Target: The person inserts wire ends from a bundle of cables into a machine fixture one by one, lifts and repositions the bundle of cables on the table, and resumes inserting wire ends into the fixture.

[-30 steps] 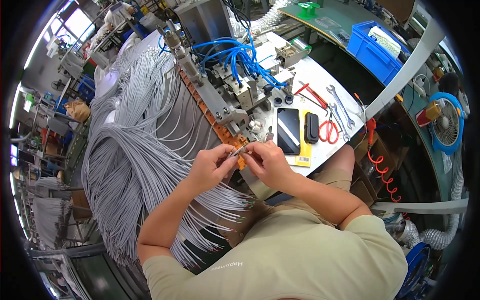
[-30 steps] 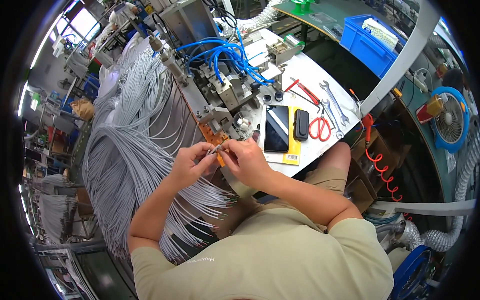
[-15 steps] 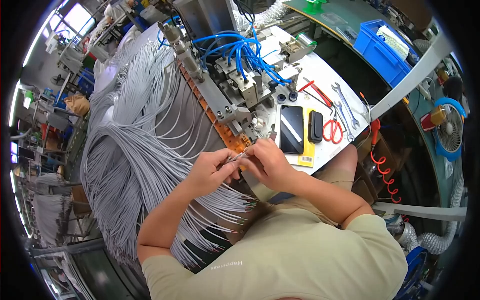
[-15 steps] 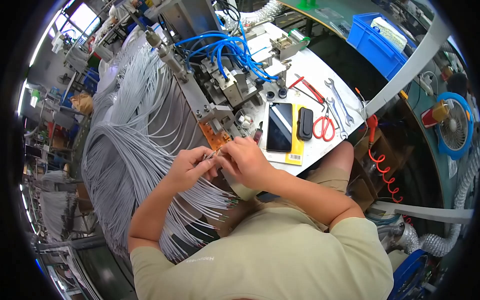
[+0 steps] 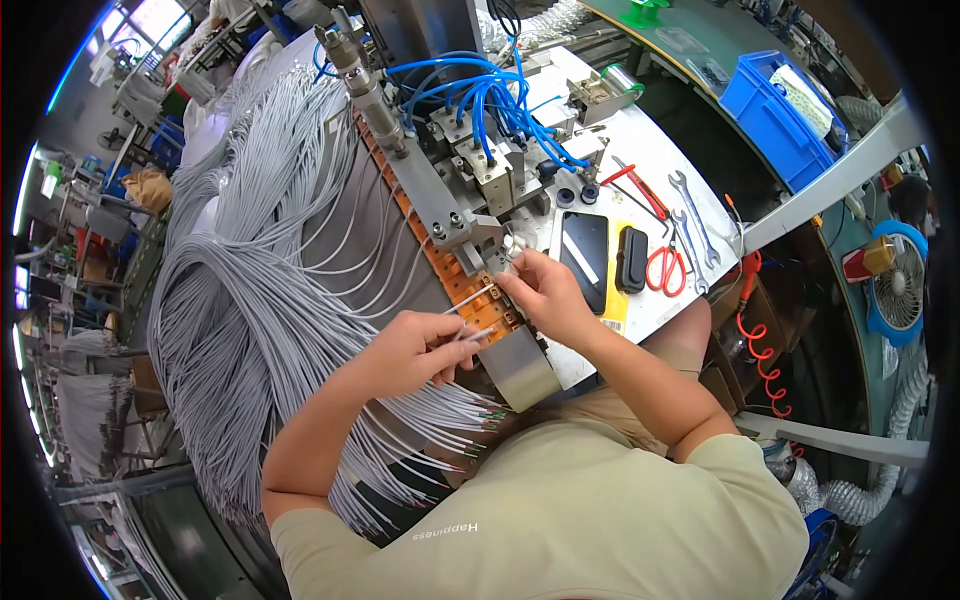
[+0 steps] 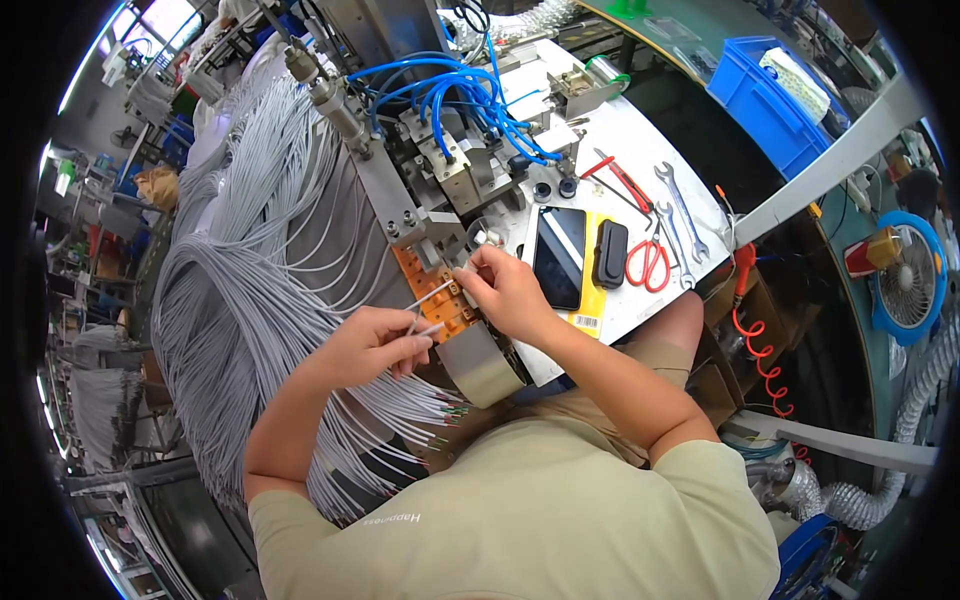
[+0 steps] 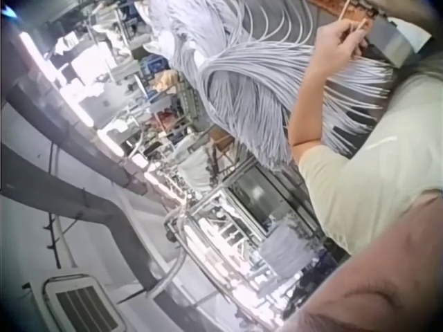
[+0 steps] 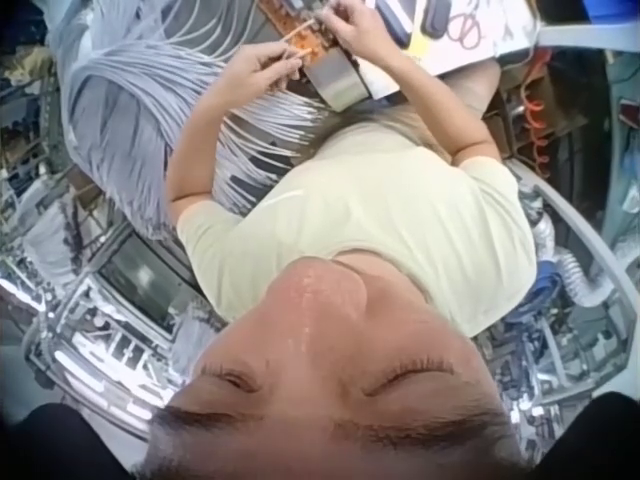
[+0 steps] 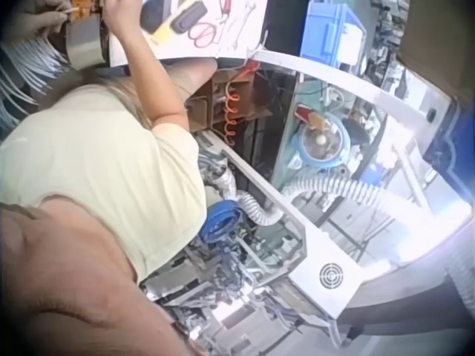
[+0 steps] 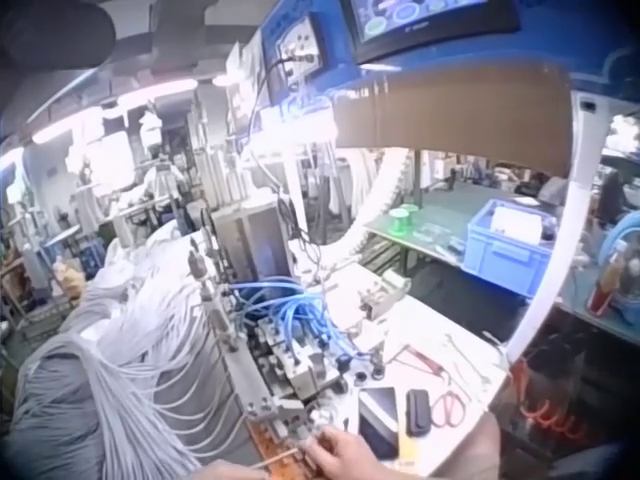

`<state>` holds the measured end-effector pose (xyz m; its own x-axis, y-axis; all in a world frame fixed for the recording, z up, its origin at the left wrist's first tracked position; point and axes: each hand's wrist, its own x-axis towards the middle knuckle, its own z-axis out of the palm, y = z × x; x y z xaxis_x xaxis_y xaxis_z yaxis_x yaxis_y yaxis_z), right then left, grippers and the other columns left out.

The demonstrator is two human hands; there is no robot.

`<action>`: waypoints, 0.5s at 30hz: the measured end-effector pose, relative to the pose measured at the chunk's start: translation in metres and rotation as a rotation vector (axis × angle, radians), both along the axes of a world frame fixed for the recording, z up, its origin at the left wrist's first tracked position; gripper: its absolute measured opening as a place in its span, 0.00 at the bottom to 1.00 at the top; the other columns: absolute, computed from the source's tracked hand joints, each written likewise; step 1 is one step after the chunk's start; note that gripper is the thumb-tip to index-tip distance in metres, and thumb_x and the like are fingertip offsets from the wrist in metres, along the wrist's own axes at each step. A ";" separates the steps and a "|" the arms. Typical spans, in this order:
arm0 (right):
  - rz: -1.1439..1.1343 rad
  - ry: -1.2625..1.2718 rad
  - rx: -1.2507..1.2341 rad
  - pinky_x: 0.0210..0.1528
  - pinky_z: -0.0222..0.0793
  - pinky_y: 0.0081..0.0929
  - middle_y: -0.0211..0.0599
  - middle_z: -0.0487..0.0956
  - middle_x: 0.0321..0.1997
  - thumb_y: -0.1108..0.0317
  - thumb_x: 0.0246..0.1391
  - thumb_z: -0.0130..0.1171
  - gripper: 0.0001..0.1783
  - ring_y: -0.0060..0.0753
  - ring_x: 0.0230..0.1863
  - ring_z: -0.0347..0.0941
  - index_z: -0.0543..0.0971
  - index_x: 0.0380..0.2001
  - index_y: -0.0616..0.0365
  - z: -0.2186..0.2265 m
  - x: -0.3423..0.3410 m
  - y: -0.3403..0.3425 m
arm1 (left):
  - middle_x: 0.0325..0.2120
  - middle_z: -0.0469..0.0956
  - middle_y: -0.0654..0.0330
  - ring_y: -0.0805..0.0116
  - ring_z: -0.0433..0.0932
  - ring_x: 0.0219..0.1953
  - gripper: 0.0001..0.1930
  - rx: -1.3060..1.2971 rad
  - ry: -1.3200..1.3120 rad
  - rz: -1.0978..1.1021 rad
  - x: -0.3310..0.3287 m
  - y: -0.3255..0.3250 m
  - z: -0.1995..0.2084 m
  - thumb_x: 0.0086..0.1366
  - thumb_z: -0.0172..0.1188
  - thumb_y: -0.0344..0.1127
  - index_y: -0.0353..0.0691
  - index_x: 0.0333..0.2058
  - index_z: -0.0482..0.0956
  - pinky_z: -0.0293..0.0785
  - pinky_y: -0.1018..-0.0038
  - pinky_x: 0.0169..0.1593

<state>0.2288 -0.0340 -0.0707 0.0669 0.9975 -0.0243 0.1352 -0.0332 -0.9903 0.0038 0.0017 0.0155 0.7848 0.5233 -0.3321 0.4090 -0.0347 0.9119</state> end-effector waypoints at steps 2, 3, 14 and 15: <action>0.035 -0.047 -0.041 0.23 0.57 0.20 0.23 0.71 0.21 0.65 0.63 0.59 0.11 0.13 0.23 0.62 0.72 0.33 0.60 0.003 0.004 0.004 | 0.30 0.83 0.55 0.76 0.80 0.28 0.09 -0.044 0.012 0.109 0.004 -0.002 -0.003 0.66 0.60 0.28 0.32 0.43 0.81 0.76 0.77 0.30; 0.043 0.007 -0.101 0.23 0.57 0.20 0.23 0.70 0.21 0.64 0.64 0.59 0.11 0.13 0.22 0.62 0.72 0.33 0.60 0.003 0.004 0.006 | 0.29 0.83 0.55 0.76 0.80 0.27 0.08 0.307 -0.027 0.087 0.006 -0.002 -0.008 0.66 0.61 0.28 0.32 0.42 0.81 0.76 0.77 0.30; -0.114 0.008 0.065 0.22 0.59 0.22 0.24 0.68 0.17 0.64 0.67 0.54 0.10 0.15 0.20 0.63 0.73 0.35 0.60 -0.010 -0.006 -0.008 | 0.28 0.81 0.59 0.79 0.77 0.25 0.07 0.635 -0.070 0.133 -0.001 0.003 -0.012 0.65 0.61 0.29 0.31 0.39 0.80 0.73 0.80 0.29; -0.118 -0.032 0.136 0.22 0.59 0.22 0.26 0.69 0.17 0.66 0.66 0.55 0.09 0.17 0.20 0.64 0.73 0.36 0.60 -0.002 -0.007 -0.019 | 0.28 0.81 0.60 0.79 0.77 0.24 0.08 0.437 -0.077 0.172 -0.001 0.003 -0.009 0.65 0.61 0.29 0.31 0.40 0.80 0.73 0.80 0.28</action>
<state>0.2217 -0.0531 -0.0731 0.1820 0.9766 0.1141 0.1697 0.0831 -0.9820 0.0031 0.0048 0.0069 0.6884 0.7253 0.0041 0.3738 -0.3596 0.8550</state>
